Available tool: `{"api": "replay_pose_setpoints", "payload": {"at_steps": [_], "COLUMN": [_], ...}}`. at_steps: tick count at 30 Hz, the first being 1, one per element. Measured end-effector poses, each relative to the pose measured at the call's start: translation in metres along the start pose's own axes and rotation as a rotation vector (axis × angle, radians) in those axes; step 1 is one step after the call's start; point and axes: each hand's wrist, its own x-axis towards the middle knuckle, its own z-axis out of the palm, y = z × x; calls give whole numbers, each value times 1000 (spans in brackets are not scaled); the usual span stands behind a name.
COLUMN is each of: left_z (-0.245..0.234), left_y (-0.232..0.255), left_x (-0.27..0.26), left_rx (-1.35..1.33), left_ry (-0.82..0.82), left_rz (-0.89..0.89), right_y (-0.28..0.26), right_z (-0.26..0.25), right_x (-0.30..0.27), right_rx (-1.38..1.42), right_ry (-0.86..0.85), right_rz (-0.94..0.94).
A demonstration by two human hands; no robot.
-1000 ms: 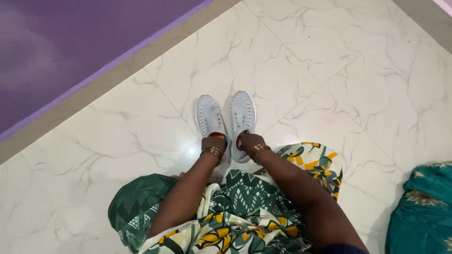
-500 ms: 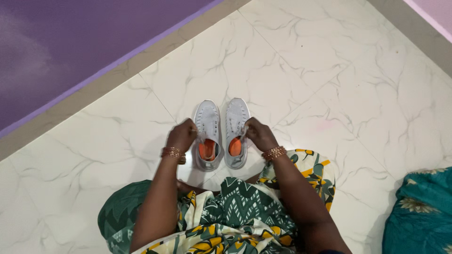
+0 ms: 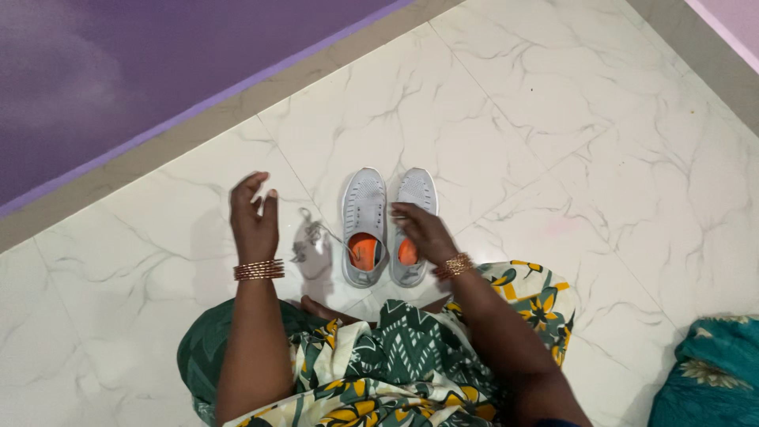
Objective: The person unlaces a pair of blue sneakers and then begins to re-lace them. They then switch to a pair of white sneakers, remove the laces, and start re-lacing them as well.
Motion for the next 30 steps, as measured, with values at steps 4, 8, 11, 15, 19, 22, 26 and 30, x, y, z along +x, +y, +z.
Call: {"api": "replay_pose_setpoints", "payload": {"at_steps": [4,8,11,15,19,22,26,30], "left_z": [48,120,168,190,188,196,206,205], "left_y": [-42,-59,-48,-39,-55,-68,-73,-66], "left_x": [-6,-46,-92,-141,-150,-149,-148,-145], "left_rx": [82,355,136,294,596,703,676,661], "left_ry": [-230,-547,-750,-915,-828,-956,-978,-990], "left_rz": [7,38,-20,179,570,489,459,465], "right_y": [45,87,109,123,114,100,84,86], "right_z": [-48,-46,-22,2,4,-2,-4,-1], "right_x": [-18,-24,-22,-9,5,-2,-10,-4], "right_rx": [-430,-650,-634,-866,-870,-808,-778,-793], "right_ry": [-30,-39,10,62,75,146,238,127], "right_rz": [310,505,376,282,294,250,86,164]}}
